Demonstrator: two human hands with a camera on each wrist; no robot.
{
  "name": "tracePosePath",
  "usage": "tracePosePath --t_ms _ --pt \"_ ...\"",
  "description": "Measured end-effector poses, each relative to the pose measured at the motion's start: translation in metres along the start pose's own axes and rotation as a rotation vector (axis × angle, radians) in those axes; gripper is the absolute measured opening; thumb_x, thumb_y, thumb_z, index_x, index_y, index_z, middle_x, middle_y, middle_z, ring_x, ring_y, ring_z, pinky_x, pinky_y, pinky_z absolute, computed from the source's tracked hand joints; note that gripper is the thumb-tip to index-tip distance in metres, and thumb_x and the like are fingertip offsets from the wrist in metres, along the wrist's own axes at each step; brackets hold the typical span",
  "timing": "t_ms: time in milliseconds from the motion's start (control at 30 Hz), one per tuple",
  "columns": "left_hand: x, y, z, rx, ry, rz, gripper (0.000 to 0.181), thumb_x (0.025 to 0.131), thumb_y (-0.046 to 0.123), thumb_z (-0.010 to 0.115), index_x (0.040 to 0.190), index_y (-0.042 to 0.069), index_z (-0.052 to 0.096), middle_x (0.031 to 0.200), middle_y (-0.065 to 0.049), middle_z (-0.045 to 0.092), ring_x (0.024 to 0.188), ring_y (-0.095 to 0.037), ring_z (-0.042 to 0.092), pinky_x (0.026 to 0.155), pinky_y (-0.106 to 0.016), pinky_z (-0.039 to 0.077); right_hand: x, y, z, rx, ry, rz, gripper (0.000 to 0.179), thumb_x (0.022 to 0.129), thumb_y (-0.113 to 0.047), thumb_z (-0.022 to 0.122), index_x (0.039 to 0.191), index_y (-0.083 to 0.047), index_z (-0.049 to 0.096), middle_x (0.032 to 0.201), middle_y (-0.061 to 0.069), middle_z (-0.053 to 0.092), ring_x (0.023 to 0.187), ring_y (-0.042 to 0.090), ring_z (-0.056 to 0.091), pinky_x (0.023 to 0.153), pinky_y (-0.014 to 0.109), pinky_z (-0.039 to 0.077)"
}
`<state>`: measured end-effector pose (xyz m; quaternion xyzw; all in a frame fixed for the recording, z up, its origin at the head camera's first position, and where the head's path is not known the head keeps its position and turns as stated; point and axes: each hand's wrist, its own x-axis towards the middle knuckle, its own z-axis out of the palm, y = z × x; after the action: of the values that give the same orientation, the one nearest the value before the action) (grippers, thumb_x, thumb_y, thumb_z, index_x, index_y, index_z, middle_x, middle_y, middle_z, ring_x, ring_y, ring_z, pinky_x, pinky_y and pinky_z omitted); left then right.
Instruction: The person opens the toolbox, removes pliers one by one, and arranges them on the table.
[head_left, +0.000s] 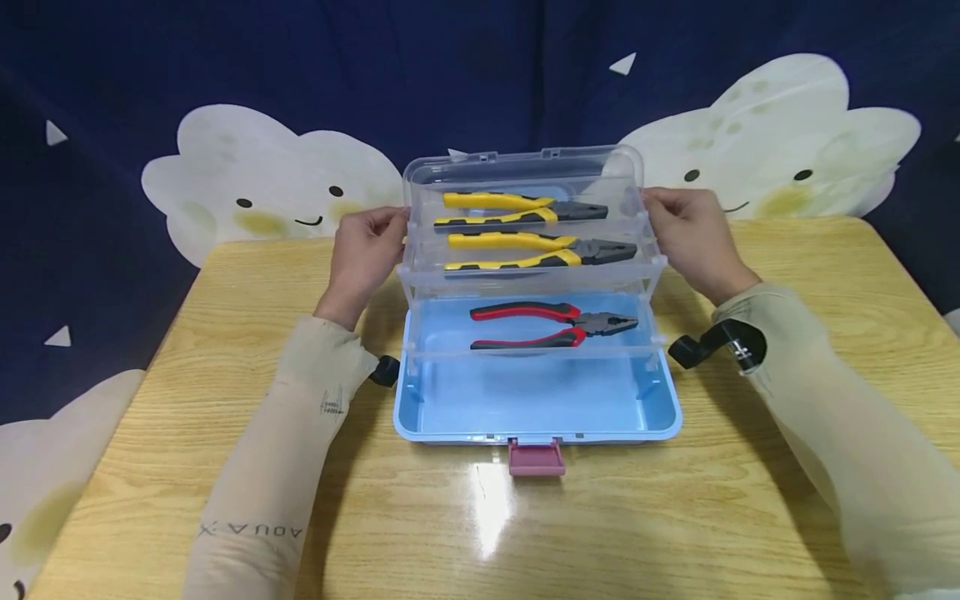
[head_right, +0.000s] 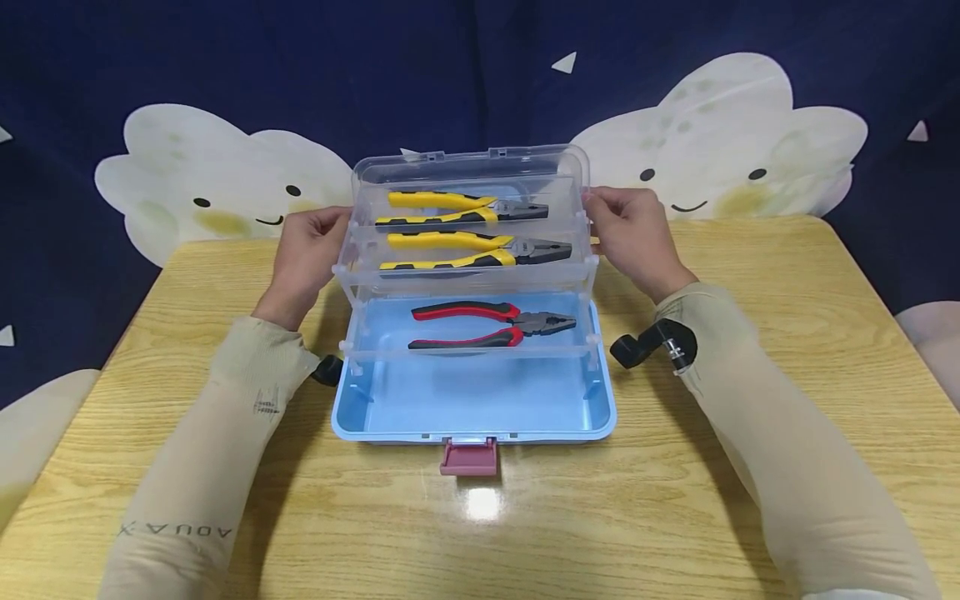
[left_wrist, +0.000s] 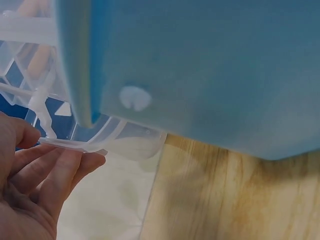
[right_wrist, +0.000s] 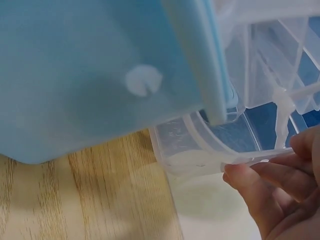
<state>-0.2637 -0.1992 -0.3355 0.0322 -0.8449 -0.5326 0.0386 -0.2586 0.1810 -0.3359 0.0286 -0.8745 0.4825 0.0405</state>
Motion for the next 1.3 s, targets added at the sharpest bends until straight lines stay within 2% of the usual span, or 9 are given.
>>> tracePosePath --t_ms 100,333,467,667,900,1067,1200,1300 --pt "0.0002 -0.0013 0.0007 0.032 0.005 0.003 0.037 0.106 0.032 0.055 0.128 0.008 0.073 0.118 -0.015 0.077 0.086 -0.009 0.074 0.081 -0.023 0.062 -0.0014 -0.0003 0.0003 -0.012 -0.012 0.007 0.051 0.110 -0.041 0.045 0.142 -0.005 0.062 0.136 0.024 0.067 0.094 -0.001 0.069 0.075 0.012 0.056" --pt "-0.0024 -0.0017 0.0010 0.077 0.008 -0.004 0.036 0.107 0.030 0.054 0.130 0.009 0.072 0.120 -0.013 0.077 0.095 -0.017 0.074 0.082 -0.024 0.059 -0.0030 -0.0001 0.0006 -0.014 -0.028 0.039 0.051 0.110 -0.042 0.044 0.144 -0.007 0.060 0.136 0.023 0.067 0.091 -0.002 0.069 0.073 0.013 0.056" --pt "-0.0022 -0.0038 0.0025 0.087 0.000 0.007 0.036 0.105 0.029 0.056 0.130 0.008 0.072 0.120 -0.014 0.077 0.098 -0.018 0.073 0.079 -0.021 0.054 -0.0007 0.0012 0.0020 -0.017 -0.036 0.058 0.052 0.110 -0.042 0.044 0.144 -0.007 0.060 0.136 0.022 0.068 0.090 -0.002 0.069 0.074 0.013 0.056" --pt "-0.0024 -0.0052 0.0051 0.081 -0.006 0.027 0.037 0.104 0.031 0.059 0.129 0.008 0.072 0.119 -0.014 0.077 0.101 -0.020 0.074 0.078 -0.021 0.054 0.0004 0.0028 0.0017 -0.032 -0.044 0.057 0.051 0.110 -0.042 0.044 0.144 -0.006 0.060 0.136 0.022 0.068 0.090 -0.002 0.069 0.074 0.013 0.057" --pt "-0.0019 -0.0070 0.0066 0.104 -0.020 0.011 0.038 0.104 0.031 0.059 0.132 0.008 0.071 0.122 -0.013 0.077 0.106 -0.022 0.074 0.080 -0.023 0.055 0.0014 0.0017 0.0026 -0.082 -0.059 0.070 0.053 0.110 -0.044 0.042 0.145 -0.008 0.059 0.136 0.020 0.068 0.094 0.003 0.070 0.075 0.013 0.056" --pt "-0.0026 -0.0080 0.0069 0.104 -0.029 0.017 0.037 0.104 0.028 0.059 0.131 0.006 0.070 0.121 -0.015 0.077 0.101 -0.021 0.075 0.074 -0.019 0.053 0.0022 0.0035 0.0035 -0.094 -0.066 0.079 0.053 0.110 -0.044 0.042 0.144 -0.007 0.060 0.134 0.021 0.069 0.088 0.001 0.069 0.071 0.014 0.055" --pt "-0.0031 -0.0085 0.0071 0.110 -0.026 0.029 0.035 0.104 0.025 0.059 0.129 0.004 0.071 0.118 -0.017 0.077 0.091 -0.016 0.072 0.068 -0.016 0.050 0.0040 0.0056 0.0015 -0.112 -0.076 0.068 0.052 0.110 -0.042 0.043 0.143 -0.006 0.061 0.129 0.022 0.071 0.076 0.003 0.066 0.058 0.019 0.051" --pt "-0.0030 -0.0088 0.0070 0.114 -0.027 0.033 0.035 0.104 0.025 0.059 0.128 0.004 0.072 0.117 -0.017 0.077 0.087 -0.013 0.069 0.067 -0.016 0.049 0.0058 0.0067 0.0004 -0.124 -0.086 0.068 0.052 0.110 -0.042 0.044 0.142 -0.006 0.062 0.127 0.022 0.072 0.073 0.005 0.064 0.055 0.024 0.049"
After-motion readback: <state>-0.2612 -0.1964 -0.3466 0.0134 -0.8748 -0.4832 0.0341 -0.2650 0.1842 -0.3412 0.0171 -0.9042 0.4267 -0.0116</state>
